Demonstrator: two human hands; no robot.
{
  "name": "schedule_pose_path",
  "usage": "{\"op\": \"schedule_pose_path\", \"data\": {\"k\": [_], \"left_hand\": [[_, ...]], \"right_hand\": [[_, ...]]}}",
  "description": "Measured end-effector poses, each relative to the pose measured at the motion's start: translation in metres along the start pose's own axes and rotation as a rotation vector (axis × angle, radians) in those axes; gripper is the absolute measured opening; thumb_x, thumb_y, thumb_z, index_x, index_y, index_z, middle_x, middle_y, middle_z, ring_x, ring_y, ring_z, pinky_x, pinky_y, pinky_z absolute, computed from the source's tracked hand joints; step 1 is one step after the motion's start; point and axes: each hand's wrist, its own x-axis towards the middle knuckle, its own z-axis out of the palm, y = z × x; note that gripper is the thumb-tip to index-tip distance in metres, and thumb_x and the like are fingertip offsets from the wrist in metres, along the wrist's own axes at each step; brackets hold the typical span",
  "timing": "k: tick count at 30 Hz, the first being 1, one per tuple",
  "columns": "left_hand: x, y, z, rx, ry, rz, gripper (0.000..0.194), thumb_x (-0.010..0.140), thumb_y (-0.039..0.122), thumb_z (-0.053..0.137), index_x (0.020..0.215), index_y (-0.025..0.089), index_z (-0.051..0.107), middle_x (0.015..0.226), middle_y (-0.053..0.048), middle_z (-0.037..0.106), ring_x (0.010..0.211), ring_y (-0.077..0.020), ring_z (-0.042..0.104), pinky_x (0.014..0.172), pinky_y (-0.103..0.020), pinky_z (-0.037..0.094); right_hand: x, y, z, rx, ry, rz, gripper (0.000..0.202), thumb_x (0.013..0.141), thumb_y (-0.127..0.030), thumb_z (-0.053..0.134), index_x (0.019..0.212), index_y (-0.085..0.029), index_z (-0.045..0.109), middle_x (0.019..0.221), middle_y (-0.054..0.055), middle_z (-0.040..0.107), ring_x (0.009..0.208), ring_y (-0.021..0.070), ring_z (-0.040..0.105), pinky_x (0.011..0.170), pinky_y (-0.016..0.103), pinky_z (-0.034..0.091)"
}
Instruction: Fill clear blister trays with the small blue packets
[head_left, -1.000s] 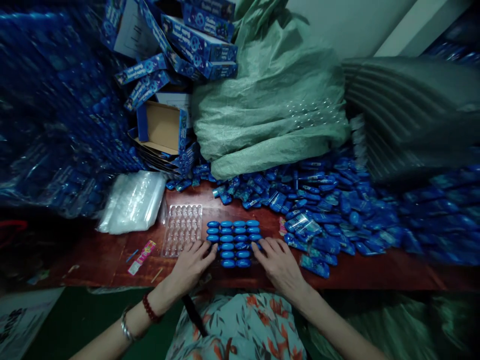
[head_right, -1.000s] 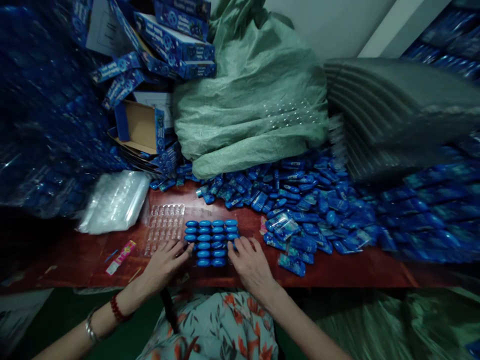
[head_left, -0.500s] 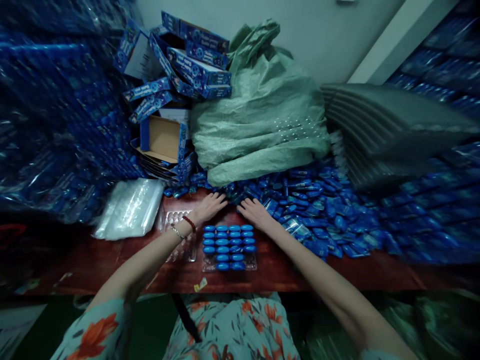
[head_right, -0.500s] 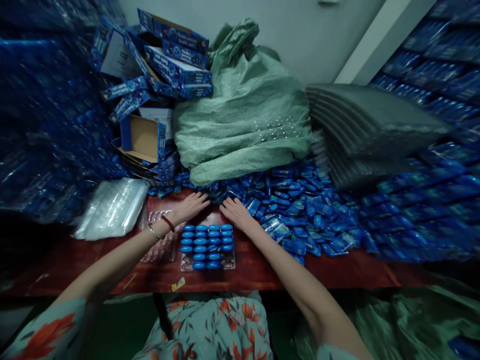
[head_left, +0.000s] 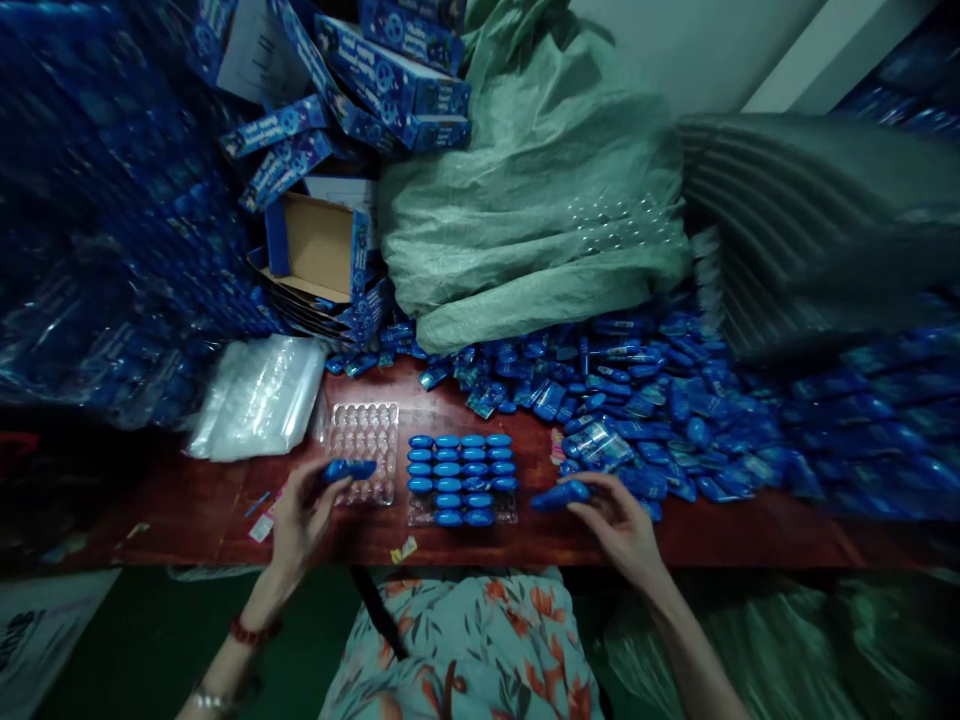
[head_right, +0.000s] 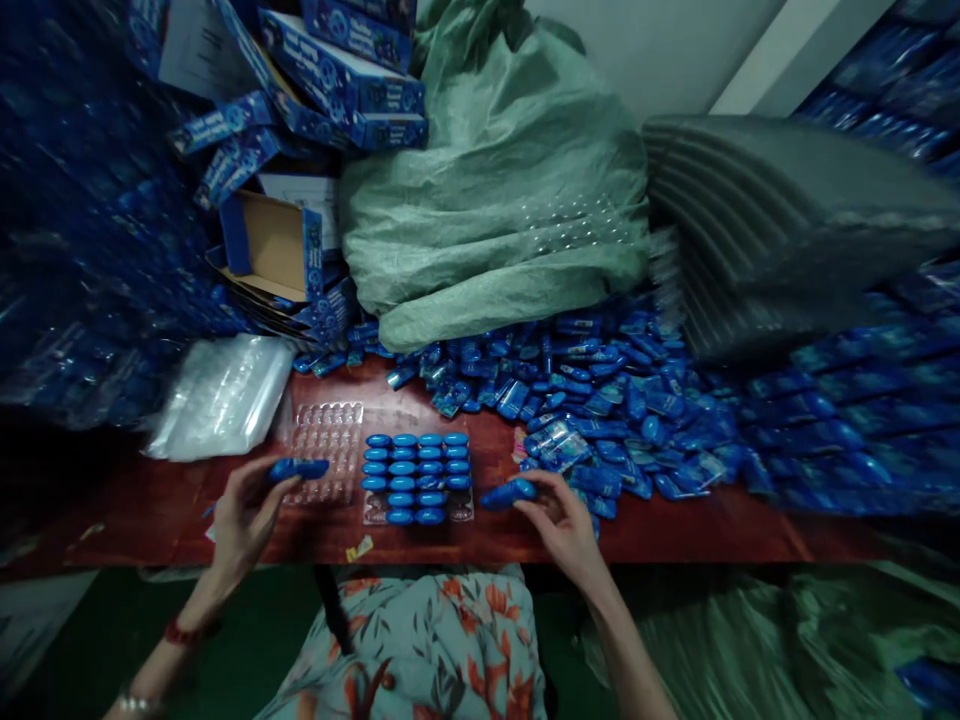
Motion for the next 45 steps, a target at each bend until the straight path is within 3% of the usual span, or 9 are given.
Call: {"op": "schedule_pose_path", "data": {"k": [7, 13, 17, 22, 29, 34, 37, 40, 45], "left_hand": [[-0.052, 0.004, 0.033, 0.052, -0.141, 0.254, 0.024, 0.088, 0.017, 0.047, 0.112, 0.019, 0.053, 0.099, -0.007, 0.063, 0.092, -0.0166, 0.064, 0.076, -0.030, 0.056], [-0.041, 0.000, 0.034, 0.170, -0.473, 0.417, 0.032, 0.091, 0.016, 0.040, 0.121, 0.021, 0.050, 0.103, -0.009, 0.064, 0.089, -0.0155, 0.063, 0.075, -0.024, 0.053], [-0.024, 0.025, 0.024, 0.245, -0.592, 0.593, 0.029, 0.092, 0.014, 0.036, 0.117, 0.018, 0.050, 0.091, -0.007, 0.061, 0.078, -0.0148, 0.058, 0.067, -0.024, 0.050], [-0.023, 0.049, 0.034, 0.415, -0.750, 0.572, 0.032, 0.085, 0.009, 0.043, 0.115, 0.018, 0.047, 0.100, -0.009, 0.057, 0.084, -0.0189, 0.055, 0.070, -0.028, 0.049], [-0.051, 0.050, 0.040, 0.683, -0.567, 0.543, 0.055, 0.076, 0.002, 0.041, 0.128, 0.019, 0.045, 0.122, -0.014, 0.055, 0.103, -0.0252, 0.054, 0.084, -0.036, 0.043], [-0.060, 0.046, 0.033, 0.640, -0.478, 0.450, 0.053, 0.081, 0.017, 0.052, 0.133, 0.025, 0.043, 0.127, -0.014, 0.053, 0.105, -0.0279, 0.053, 0.085, -0.039, 0.042], [-0.034, 0.048, 0.034, 0.399, -0.400, 0.440, 0.031, 0.087, 0.022, 0.048, 0.117, 0.023, 0.057, 0.111, -0.012, 0.058, 0.095, -0.0229, 0.055, 0.078, -0.035, 0.045], [0.021, 0.056, 0.049, 0.149, -0.376, 0.324, 0.024, 0.093, 0.022, 0.040, 0.105, 0.018, 0.060, 0.099, -0.009, 0.060, 0.091, -0.0178, 0.057, 0.078, -0.030, 0.047], [0.120, 0.067, 0.121, 0.353, -0.858, 0.280, 0.022, 0.090, 0.030, 0.047, 0.093, 0.015, 0.063, 0.092, -0.008, 0.065, 0.082, -0.0169, 0.062, 0.074, -0.026, 0.047]], "right_hand": [[-0.008, 0.010, 0.038, -0.141, -0.160, -0.220, 0.018, 0.088, -0.021, 0.051, 0.105, -0.022, 0.058, 0.095, 0.006, 0.065, 0.089, 0.0189, 0.063, 0.079, 0.033, 0.054], [0.002, -0.012, 0.022, -0.508, -0.411, -0.475, 0.034, 0.090, -0.008, 0.037, 0.119, -0.018, 0.051, 0.096, 0.009, 0.060, 0.085, 0.0161, 0.058, 0.069, 0.027, 0.051], [0.013, -0.029, 0.019, -0.797, -0.485, -0.634, 0.031, 0.090, -0.008, 0.035, 0.111, -0.017, 0.056, 0.082, 0.006, 0.056, 0.072, 0.0165, 0.051, 0.062, 0.028, 0.043], [0.019, -0.040, 0.033, -0.961, -0.555, -0.757, 0.028, 0.084, -0.007, 0.043, 0.106, -0.015, 0.057, 0.075, 0.005, 0.053, 0.069, 0.0184, 0.047, 0.065, 0.032, 0.037], [-0.002, -0.040, 0.043, -1.065, -0.395, -0.685, 0.037, 0.081, -0.005, 0.045, 0.114, -0.015, 0.058, 0.080, 0.008, 0.060, 0.067, 0.0184, 0.052, 0.069, 0.034, 0.040], [-0.001, -0.031, 0.031, -0.798, -0.172, -0.565, 0.037, 0.090, -0.018, 0.044, 0.126, -0.020, 0.053, 0.078, 0.004, 0.064, 0.062, 0.0150, 0.056, 0.063, 0.029, 0.043], [0.031, -0.024, 0.031, -0.578, -0.015, -0.301, 0.031, 0.093, -0.027, 0.039, 0.113, -0.022, 0.063, 0.083, 0.005, 0.068, 0.072, 0.0171, 0.062, 0.068, 0.030, 0.046], [0.082, -0.019, 0.039, -0.550, -0.142, 0.008, 0.035, 0.092, -0.042, 0.040, 0.089, -0.022, 0.068, 0.083, 0.004, 0.070, 0.077, 0.0194, 0.064, 0.068, 0.029, 0.046], [0.146, -0.018, 0.065, -0.767, -0.454, 0.235, 0.041, 0.075, -0.061, 0.059, 0.077, -0.020, 0.065, 0.078, 0.006, 0.067, 0.079, 0.0227, 0.063, 0.061, 0.026, 0.041]]}}
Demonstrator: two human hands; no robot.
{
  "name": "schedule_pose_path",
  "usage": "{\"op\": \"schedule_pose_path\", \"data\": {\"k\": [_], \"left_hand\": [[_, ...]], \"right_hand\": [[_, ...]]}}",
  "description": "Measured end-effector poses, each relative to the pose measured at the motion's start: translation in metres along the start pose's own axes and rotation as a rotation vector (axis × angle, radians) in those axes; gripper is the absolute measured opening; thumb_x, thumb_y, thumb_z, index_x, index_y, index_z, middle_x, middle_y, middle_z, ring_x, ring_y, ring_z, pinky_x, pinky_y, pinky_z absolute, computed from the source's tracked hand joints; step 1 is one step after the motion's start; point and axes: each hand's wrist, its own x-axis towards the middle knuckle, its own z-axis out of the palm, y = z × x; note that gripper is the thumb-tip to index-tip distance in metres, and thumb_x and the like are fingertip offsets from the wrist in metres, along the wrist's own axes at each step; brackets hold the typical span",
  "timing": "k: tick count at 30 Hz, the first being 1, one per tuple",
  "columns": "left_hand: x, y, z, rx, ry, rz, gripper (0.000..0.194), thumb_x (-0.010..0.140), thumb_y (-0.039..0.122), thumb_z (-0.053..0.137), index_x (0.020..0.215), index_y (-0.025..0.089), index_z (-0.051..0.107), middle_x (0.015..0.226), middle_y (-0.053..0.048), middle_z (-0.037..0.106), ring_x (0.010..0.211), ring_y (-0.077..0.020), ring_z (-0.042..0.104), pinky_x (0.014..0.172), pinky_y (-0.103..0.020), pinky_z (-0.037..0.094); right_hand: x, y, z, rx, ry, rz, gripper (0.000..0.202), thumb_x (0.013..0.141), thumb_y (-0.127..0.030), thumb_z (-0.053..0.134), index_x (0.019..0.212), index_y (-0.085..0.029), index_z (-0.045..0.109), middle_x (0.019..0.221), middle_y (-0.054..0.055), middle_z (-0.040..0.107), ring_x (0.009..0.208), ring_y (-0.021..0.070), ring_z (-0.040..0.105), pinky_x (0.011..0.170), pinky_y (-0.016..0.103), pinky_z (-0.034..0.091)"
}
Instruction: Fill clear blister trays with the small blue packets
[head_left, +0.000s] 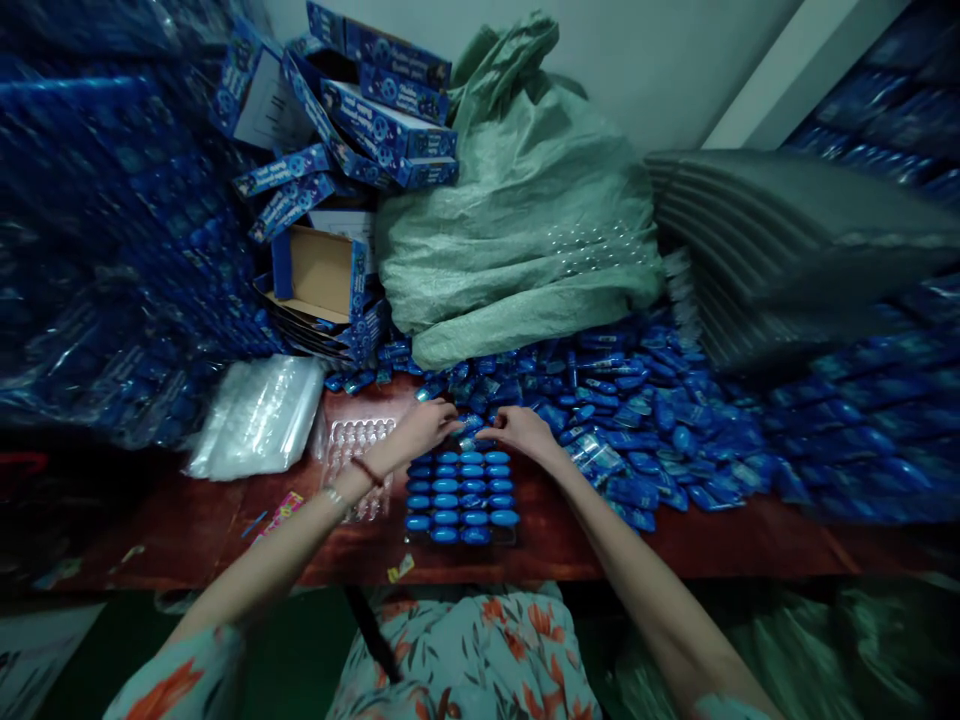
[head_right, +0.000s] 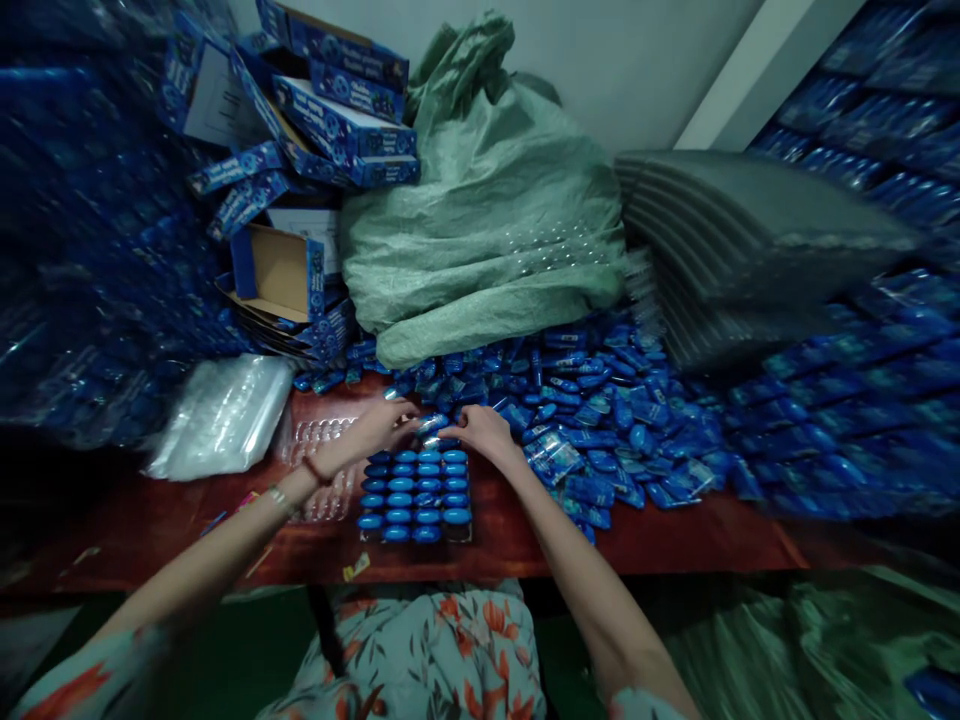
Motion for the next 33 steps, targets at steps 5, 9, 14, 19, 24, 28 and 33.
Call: {"op": "schedule_pose_path", "data": {"k": [5, 9, 14, 19, 24, 28, 33], "left_hand": [[0.060, -0.002, 0.020, 0.068, -0.121, 0.002, 0.018, 0.074, 0.028, 0.068, 0.079, 0.010, 0.065, 0.076, -0.011, 0.066, 0.072, -0.0216, 0.063, 0.063, -0.027, 0.046], [0.056, -0.004, 0.028, 0.054, -0.108, 0.054, 0.021, 0.071, 0.012, 0.066, 0.092, 0.011, 0.065, 0.086, -0.011, 0.067, 0.077, -0.0194, 0.062, 0.067, -0.025, 0.046], [0.017, -0.022, -0.002, -0.011, 0.084, 0.012, 0.020, 0.082, 0.018, 0.057, 0.100, 0.013, 0.064, 0.098, -0.011, 0.065, 0.082, -0.0180, 0.059, 0.074, -0.028, 0.046], [-0.093, -0.039, -0.028, -0.197, 0.506, -0.097, 0.025, 0.085, 0.034, 0.056, 0.098, 0.014, 0.063, 0.093, -0.007, 0.067, 0.083, -0.0181, 0.058, 0.075, -0.030, 0.047], [-0.196, -0.016, 0.014, -0.511, 0.560, -0.263, 0.021, 0.081, 0.031, 0.062, 0.096, 0.017, 0.063, 0.085, -0.003, 0.067, 0.077, -0.0160, 0.063, 0.067, -0.025, 0.051], [-0.204, 0.013, 0.060, -0.506, 0.524, -0.160, 0.016, 0.086, 0.023, 0.056, 0.099, 0.017, 0.062, 0.090, -0.005, 0.066, 0.082, -0.0152, 0.064, 0.072, -0.024, 0.052], [-0.184, 0.016, 0.077, -0.250, 0.474, 0.044, 0.031, 0.091, 0.013, 0.041, 0.118, 0.018, 0.054, 0.103, -0.009, 0.061, 0.093, -0.0135, 0.062, 0.078, -0.022, 0.051]], "right_hand": [[0.007, -0.006, 0.007, -0.042, -0.010, -0.115, 0.040, 0.073, -0.053, 0.067, 0.090, -0.017, 0.064, 0.083, 0.008, 0.065, 0.084, 0.0228, 0.060, 0.064, 0.026, 0.040], [-0.003, 0.008, 0.012, 0.030, -0.036, -0.277, 0.028, 0.080, -0.037, 0.065, 0.100, -0.018, 0.062, 0.088, 0.005, 0.062, 0.084, 0.0166, 0.058, 0.072, 0.024, 0.041], [-0.020, 0.024, 0.010, 0.183, 0.127, -0.331, 0.019, 0.084, -0.029, 0.057, 0.095, -0.014, 0.061, 0.095, 0.009, 0.059, 0.089, 0.0196, 0.056, 0.081, 0.031, 0.043], [-0.082, 0.044, -0.013, 0.640, 0.287, -0.236, 0.025, 0.086, -0.036, 0.049, 0.106, -0.022, 0.057, 0.099, 0.005, 0.063, 0.083, 0.0183, 0.060, 0.076, 0.031, 0.048], [-0.156, 0.064, -0.009, 0.891, 0.065, -0.061, 0.029, 0.074, -0.040, 0.065, 0.096, -0.022, 0.058, 0.089, 0.003, 0.065, 0.076, 0.0164, 0.063, 0.065, 0.025, 0.051], [-0.171, 0.052, 0.026, 0.756, 0.114, -0.065, 0.025, 0.074, -0.041, 0.066, 0.088, -0.020, 0.063, 0.085, 0.004, 0.066, 0.076, 0.0187, 0.064, 0.068, 0.028, 0.054], [-0.165, 0.034, 0.055, 0.415, 0.272, -0.375, 0.023, 0.088, -0.023, 0.046, 0.106, -0.021, 0.060, 0.097, 0.008, 0.065, 0.092, 0.0194, 0.062, 0.081, 0.033, 0.052]]}}
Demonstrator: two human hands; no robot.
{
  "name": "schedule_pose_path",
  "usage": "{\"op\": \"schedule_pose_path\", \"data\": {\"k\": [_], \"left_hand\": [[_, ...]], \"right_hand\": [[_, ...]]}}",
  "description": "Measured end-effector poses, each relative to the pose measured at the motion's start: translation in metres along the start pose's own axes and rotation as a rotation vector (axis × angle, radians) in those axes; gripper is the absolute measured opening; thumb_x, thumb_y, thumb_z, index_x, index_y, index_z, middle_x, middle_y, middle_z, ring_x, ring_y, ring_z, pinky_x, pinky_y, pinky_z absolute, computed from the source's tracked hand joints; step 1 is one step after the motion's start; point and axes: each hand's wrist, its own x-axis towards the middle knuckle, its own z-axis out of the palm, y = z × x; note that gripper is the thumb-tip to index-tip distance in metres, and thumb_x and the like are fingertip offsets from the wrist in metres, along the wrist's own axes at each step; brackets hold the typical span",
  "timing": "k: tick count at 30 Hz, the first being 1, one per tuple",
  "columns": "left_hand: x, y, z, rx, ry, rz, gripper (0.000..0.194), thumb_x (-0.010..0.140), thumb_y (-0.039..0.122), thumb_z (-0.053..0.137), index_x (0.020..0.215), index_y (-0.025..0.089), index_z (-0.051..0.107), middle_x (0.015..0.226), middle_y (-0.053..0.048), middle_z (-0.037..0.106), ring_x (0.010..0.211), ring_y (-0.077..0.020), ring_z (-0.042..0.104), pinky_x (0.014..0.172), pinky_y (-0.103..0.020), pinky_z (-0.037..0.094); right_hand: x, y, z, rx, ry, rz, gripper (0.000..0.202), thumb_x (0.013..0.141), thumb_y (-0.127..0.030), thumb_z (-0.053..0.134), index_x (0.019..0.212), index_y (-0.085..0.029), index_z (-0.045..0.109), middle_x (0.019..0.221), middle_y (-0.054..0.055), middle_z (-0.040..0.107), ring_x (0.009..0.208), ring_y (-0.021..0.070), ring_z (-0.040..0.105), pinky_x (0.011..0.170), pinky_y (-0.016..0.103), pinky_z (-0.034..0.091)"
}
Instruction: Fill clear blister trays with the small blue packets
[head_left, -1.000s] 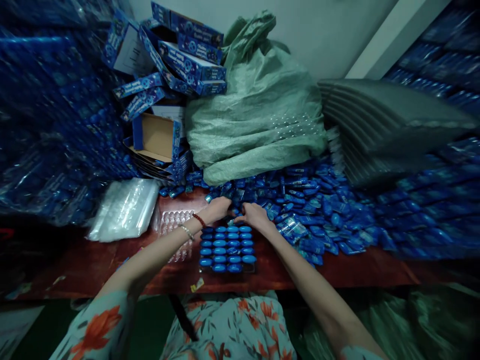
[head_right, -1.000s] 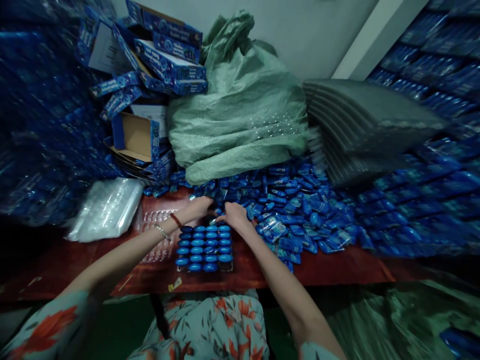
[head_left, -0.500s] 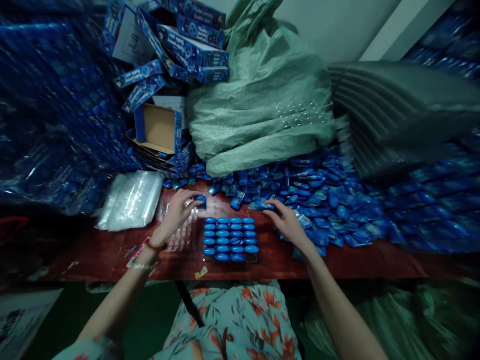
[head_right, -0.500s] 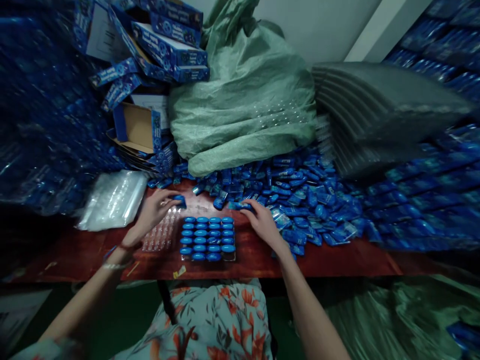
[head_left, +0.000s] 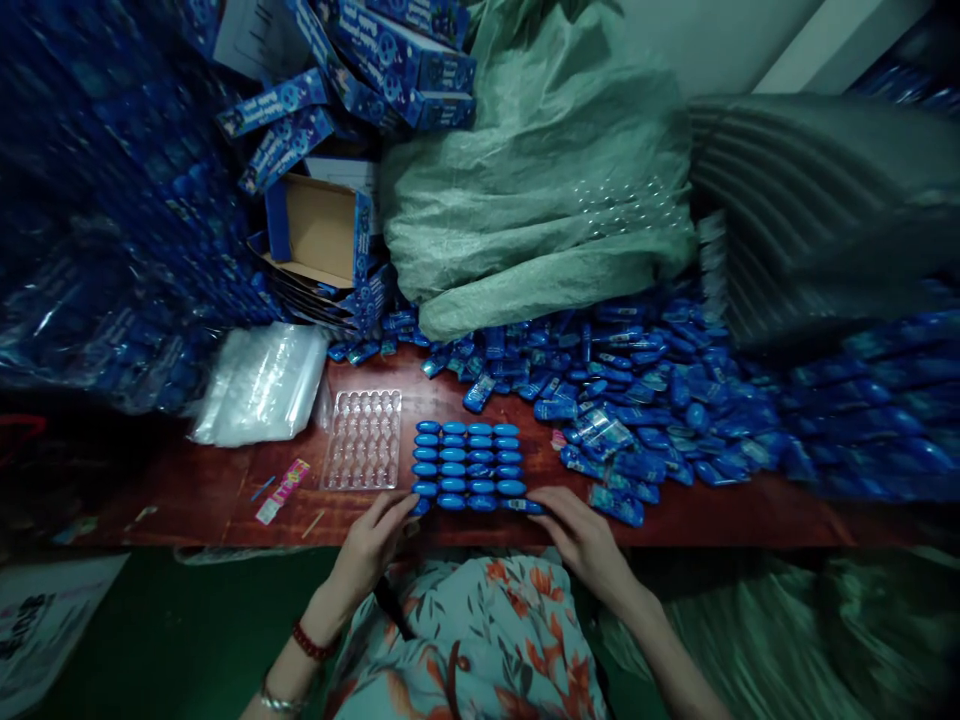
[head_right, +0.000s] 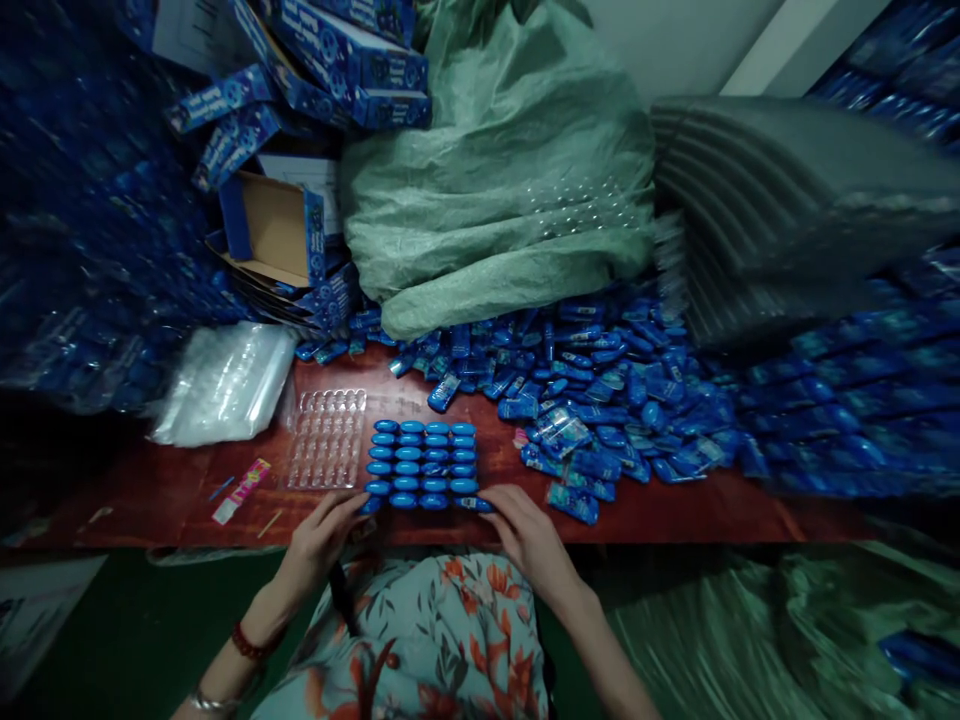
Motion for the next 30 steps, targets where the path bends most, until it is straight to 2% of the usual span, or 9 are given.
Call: {"op": "schedule_pose_path", "data": {"k": [3, 6, 9, 12, 15, 19, 22, 25, 30], "left_hand": [[0.004, -0.004, -0.007, 0.123, -0.103, 0.108, 0.037, 0.092, 0.013, 0.037, 0.126, 0.018, 0.049, 0.101, -0.010, 0.060, 0.088, -0.0136, 0.061, 0.073, -0.022, 0.050], [0.010, -0.003, -0.014, 0.164, -0.177, 0.118, 0.037, 0.091, 0.015, 0.039, 0.126, 0.017, 0.048, 0.090, -0.007, 0.057, 0.074, -0.0119, 0.058, 0.064, -0.020, 0.049], [0.018, 0.001, -0.018, 0.139, -0.198, 0.113, 0.034, 0.090, 0.015, 0.038, 0.122, 0.015, 0.050, 0.081, -0.004, 0.053, 0.066, -0.0106, 0.054, 0.058, -0.018, 0.047], [0.023, 0.004, -0.018, 0.040, -0.184, 0.064, 0.031, 0.091, 0.015, 0.037, 0.117, 0.015, 0.053, 0.082, -0.003, 0.052, 0.067, -0.0093, 0.055, 0.060, -0.017, 0.047], [0.019, 0.001, -0.014, -0.027, -0.185, 0.013, 0.029, 0.091, 0.017, 0.038, 0.115, 0.016, 0.054, 0.083, -0.003, 0.052, 0.069, -0.0088, 0.056, 0.063, -0.017, 0.049], [0.005, -0.011, -0.009, -0.059, -0.185, -0.002, 0.033, 0.092, 0.019, 0.040, 0.123, 0.019, 0.051, 0.091, -0.006, 0.055, 0.077, -0.0102, 0.059, 0.069, -0.020, 0.051], [0.000, -0.015, -0.010, -0.073, -0.195, 0.015, 0.036, 0.092, 0.018, 0.040, 0.127, 0.020, 0.048, 0.099, -0.009, 0.056, 0.085, -0.0125, 0.061, 0.073, -0.022, 0.052], [0.001, -0.012, -0.013, -0.071, -0.168, 0.032, 0.038, 0.092, 0.013, 0.037, 0.128, 0.020, 0.047, 0.099, -0.009, 0.057, 0.087, -0.0121, 0.062, 0.074, -0.020, 0.052], [0.001, -0.002, -0.011, -0.026, -0.144, 0.098, 0.038, 0.092, 0.011, 0.034, 0.128, 0.018, 0.044, 0.102, -0.011, 0.058, 0.093, -0.0140, 0.062, 0.077, -0.022, 0.052]], "right_hand": [[-0.003, -0.004, 0.002, -0.270, -0.092, -0.141, 0.042, 0.083, -0.006, 0.037, 0.119, -0.020, 0.054, 0.106, 0.009, 0.062, 0.098, 0.0192, 0.059, 0.083, 0.034, 0.052], [-0.003, -0.012, 0.001, -0.534, -0.181, -0.215, 0.056, 0.072, 0.004, 0.037, 0.122, -0.017, 0.051, 0.107, 0.010, 0.060, 0.099, 0.0206, 0.057, 0.085, 0.035, 0.050], [0.005, -0.023, 0.004, -0.665, -0.280, -0.241, 0.053, 0.071, 0.004, 0.041, 0.119, -0.014, 0.052, 0.099, 0.010, 0.061, 0.094, 0.0209, 0.057, 0.083, 0.035, 0.049], [0.015, -0.034, 0.005, -0.736, -0.319, -0.280, 0.046, 0.073, 0.002, 0.044, 0.116, -0.012, 0.053, 0.095, 0.011, 0.061, 0.092, 0.0217, 0.057, 0.080, 0.034, 0.048], [0.020, -0.040, 0.003, -0.784, -0.331, -0.316, 0.043, 0.071, 0.002, 0.047, 0.112, -0.010, 0.054, 0.091, 0.010, 0.061, 0.086, 0.0224, 0.058, 0.075, 0.033, 0.048], [0.023, -0.044, 0.000, -0.799, -0.385, -0.319, 0.041, 0.071, 0.003, 0.047, 0.108, -0.011, 0.055, 0.086, 0.008, 0.061, 0.080, 0.0213, 0.059, 0.069, 0.032, 0.048], [0.024, -0.042, -0.005, -0.751, -0.405, -0.290, 0.039, 0.073, 0.003, 0.045, 0.107, -0.014, 0.054, 0.089, 0.008, 0.061, 0.083, 0.0206, 0.059, 0.073, 0.032, 0.049], [0.024, -0.037, -0.010, -0.681, -0.416, -0.244, 0.043, 0.074, 0.003, 0.041, 0.110, -0.016, 0.052, 0.095, 0.007, 0.061, 0.090, 0.0195, 0.059, 0.078, 0.032, 0.049], [0.016, -0.028, -0.017, -0.622, -0.353, -0.241, 0.055, 0.070, 0.005, 0.036, 0.120, -0.017, 0.047, 0.102, 0.007, 0.061, 0.097, 0.0181, 0.058, 0.087, 0.033, 0.047]]}}
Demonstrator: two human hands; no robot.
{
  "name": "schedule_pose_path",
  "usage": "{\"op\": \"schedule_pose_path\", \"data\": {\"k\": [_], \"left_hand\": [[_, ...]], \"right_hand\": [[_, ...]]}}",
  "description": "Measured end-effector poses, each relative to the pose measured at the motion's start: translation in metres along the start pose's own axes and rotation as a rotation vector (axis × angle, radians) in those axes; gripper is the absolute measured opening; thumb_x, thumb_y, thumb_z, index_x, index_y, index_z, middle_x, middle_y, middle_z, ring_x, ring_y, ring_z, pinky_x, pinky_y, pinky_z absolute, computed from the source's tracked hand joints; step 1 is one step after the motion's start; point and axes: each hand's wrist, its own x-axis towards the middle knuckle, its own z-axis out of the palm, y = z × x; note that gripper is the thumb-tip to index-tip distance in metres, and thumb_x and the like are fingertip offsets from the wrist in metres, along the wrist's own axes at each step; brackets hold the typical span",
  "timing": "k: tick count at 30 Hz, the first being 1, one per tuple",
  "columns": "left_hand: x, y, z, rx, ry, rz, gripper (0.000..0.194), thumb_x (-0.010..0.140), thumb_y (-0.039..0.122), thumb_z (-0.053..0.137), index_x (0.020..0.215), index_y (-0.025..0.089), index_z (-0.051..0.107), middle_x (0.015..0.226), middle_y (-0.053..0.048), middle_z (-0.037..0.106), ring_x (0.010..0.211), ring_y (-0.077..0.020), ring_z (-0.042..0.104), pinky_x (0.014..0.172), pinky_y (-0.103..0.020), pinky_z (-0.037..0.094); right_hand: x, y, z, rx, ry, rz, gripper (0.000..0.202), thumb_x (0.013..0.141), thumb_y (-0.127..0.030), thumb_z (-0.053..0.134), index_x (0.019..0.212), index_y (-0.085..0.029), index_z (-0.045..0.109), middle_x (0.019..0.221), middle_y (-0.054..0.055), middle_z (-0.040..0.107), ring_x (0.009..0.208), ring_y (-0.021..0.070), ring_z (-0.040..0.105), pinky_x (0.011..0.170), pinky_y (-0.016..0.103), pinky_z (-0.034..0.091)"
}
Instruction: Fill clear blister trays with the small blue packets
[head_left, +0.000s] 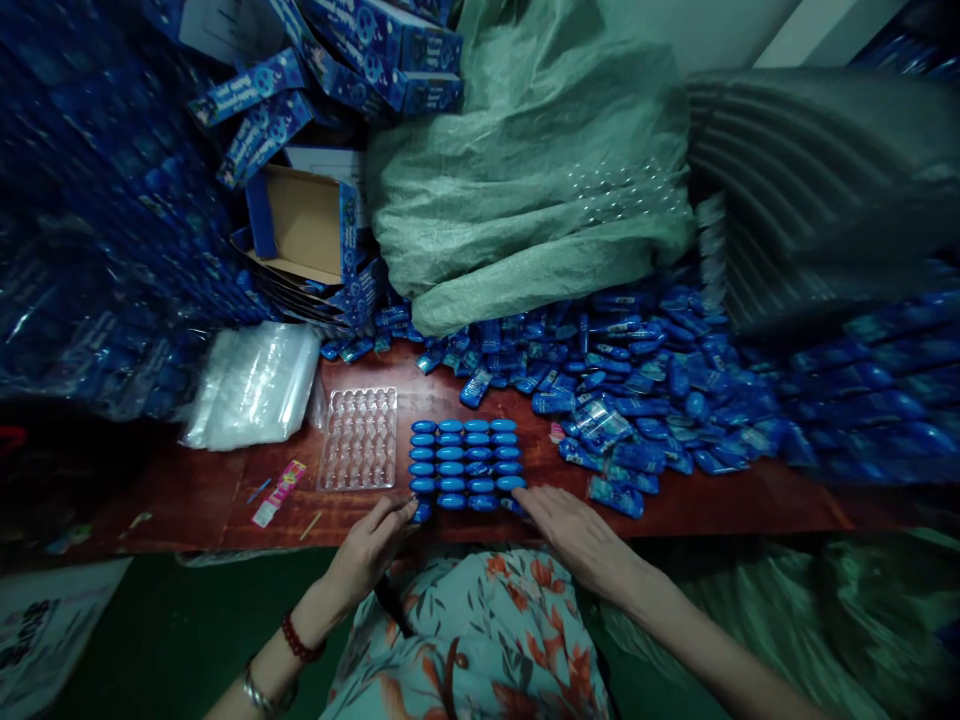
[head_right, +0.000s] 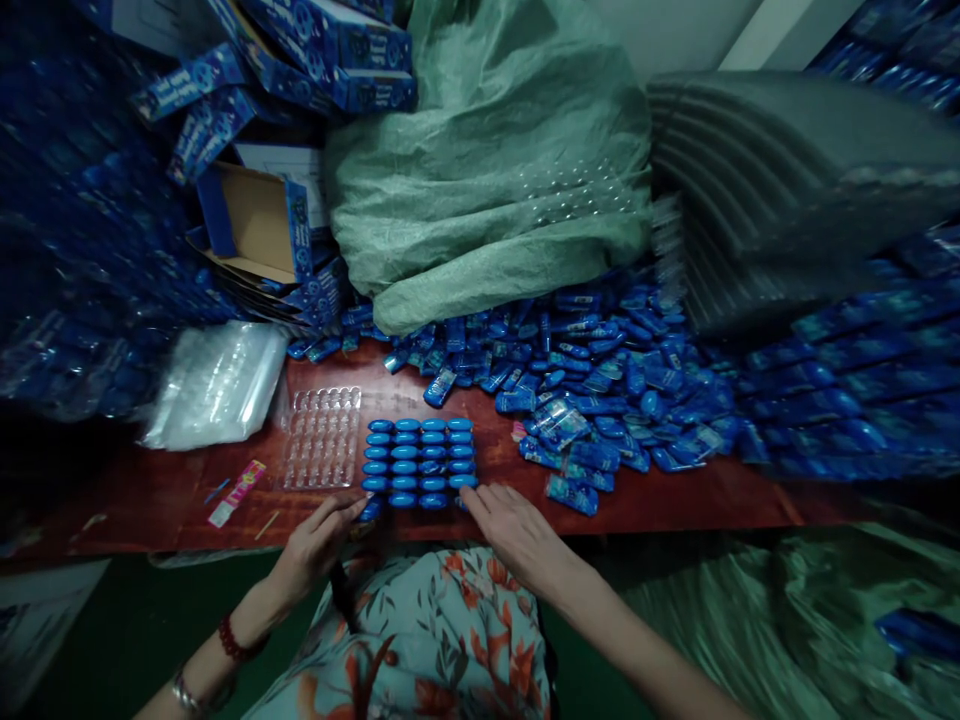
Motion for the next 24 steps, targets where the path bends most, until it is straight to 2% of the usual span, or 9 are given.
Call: {"op": "schedule_pose_path", "data": {"k": [4, 8, 10, 12, 14, 16, 18, 21, 24], "left_hand": [[0.006, 0.005, -0.001, 0.100, -0.096, 0.017, 0.038, 0.092, 0.012, 0.035, 0.129, 0.018, 0.044, 0.096, -0.009, 0.059, 0.083, -0.0131, 0.062, 0.071, -0.021, 0.052], [0.015, 0.010, -0.004, 0.122, -0.215, -0.006, 0.036, 0.092, 0.011, 0.034, 0.124, 0.019, 0.047, 0.099, -0.009, 0.059, 0.082, -0.0116, 0.060, 0.070, -0.020, 0.051], [0.015, 0.010, -0.001, 0.161, -0.192, -0.015, 0.032, 0.092, 0.012, 0.035, 0.120, 0.018, 0.050, 0.092, -0.007, 0.058, 0.076, -0.0117, 0.058, 0.066, -0.021, 0.050], [0.010, 0.006, 0.005, 0.241, -0.120, 0.009, 0.031, 0.092, 0.014, 0.038, 0.120, 0.017, 0.051, 0.085, -0.006, 0.057, 0.072, -0.0132, 0.055, 0.064, -0.023, 0.049], [0.002, 0.002, 0.010, 0.334, -0.046, 0.047, 0.034, 0.090, 0.015, 0.041, 0.123, 0.018, 0.050, 0.089, -0.008, 0.058, 0.076, -0.0161, 0.054, 0.067, -0.027, 0.049], [-0.004, -0.001, 0.013, 0.408, 0.033, 0.065, 0.039, 0.088, 0.019, 0.047, 0.128, 0.021, 0.048, 0.098, -0.010, 0.057, 0.082, -0.0193, 0.054, 0.069, -0.031, 0.048], [-0.003, -0.001, 0.013, 0.425, 0.138, 0.027, 0.045, 0.087, 0.023, 0.052, 0.131, 0.026, 0.046, 0.103, -0.010, 0.055, 0.086, -0.0206, 0.054, 0.071, -0.032, 0.047], [0.014, 0.004, 0.013, 0.322, 0.282, -0.150, 0.055, 0.088, 0.029, 0.050, 0.140, 0.028, 0.032, 0.118, -0.012, 0.049, 0.103, -0.0238, 0.052, 0.084, -0.038, 0.047], [0.045, 0.010, 0.021, 0.257, 0.253, -0.326, 0.063, 0.092, 0.035, 0.040, 0.146, 0.020, 0.011, 0.143, -0.017, 0.031, 0.131, -0.0303, 0.032, 0.101, -0.050, 0.034]], "right_hand": [[-0.004, 0.001, 0.002, 0.009, -0.001, -0.039, 0.051, 0.071, 0.005, 0.035, 0.114, -0.018, 0.050, 0.099, 0.006, 0.061, 0.094, 0.0172, 0.058, 0.086, 0.033, 0.046], [0.006, -0.013, -0.002, -0.057, -0.027, -0.078, 0.041, 0.074, 0.003, 0.038, 0.107, -0.017, 0.053, 0.097, 0.007, 0.061, 0.092, 0.0193, 0.057, 0.082, 0.034, 0.045], [0.018, -0.024, -0.006, -0.107, -0.099, -0.076, 0.029, 0.076, 0.000, 0.043, 0.096, -0.016, 0.056, 0.087, 0.008, 0.061, 0.081, 0.0201, 0.057, 0.072, 0.033, 0.046], [0.029, -0.034, -0.007, -0.155, -0.158, -0.068, 0.020, 0.076, -0.002, 0.048, 0.086, -0.016, 0.056, 0.077, 0.008, 0.059, 0.071, 0.0203, 0.055, 0.061, 0.032, 0.044], [0.035, -0.039, -0.004, -0.195, -0.154, -0.030, 0.016, 0.077, -0.003, 0.050, 0.083, -0.016, 0.056, 0.075, 0.008, 0.058, 0.068, 0.0212, 0.055, 0.057, 0.032, 0.044], [0.032, -0.041, 0.003, -0.216, -0.092, 0.037, 0.018, 0.078, -0.003, 0.051, 0.089, -0.015, 0.057, 0.077, 0.009, 0.060, 0.070, 0.0218, 0.056, 0.058, 0.032, 0.046], [0.024, -0.039, 0.011, -0.207, 0.028, 0.116, 0.022, 0.082, -0.008, 0.049, 0.102, -0.015, 0.057, 0.086, 0.011, 0.063, 0.075, 0.0220, 0.059, 0.061, 0.031, 0.049], [0.012, -0.035, 0.016, -0.153, 0.273, 0.262, 0.032, 0.092, -0.024, 0.043, 0.122, -0.018, 0.050, 0.108, 0.013, 0.063, 0.085, 0.0215, 0.062, 0.069, 0.031, 0.051], [0.021, -0.034, 0.011, -0.087, 0.427, 0.404, 0.048, 0.093, -0.039, 0.039, 0.137, -0.019, 0.038, 0.132, 0.016, 0.049, 0.110, 0.0271, 0.055, 0.084, 0.036, 0.049]]}}
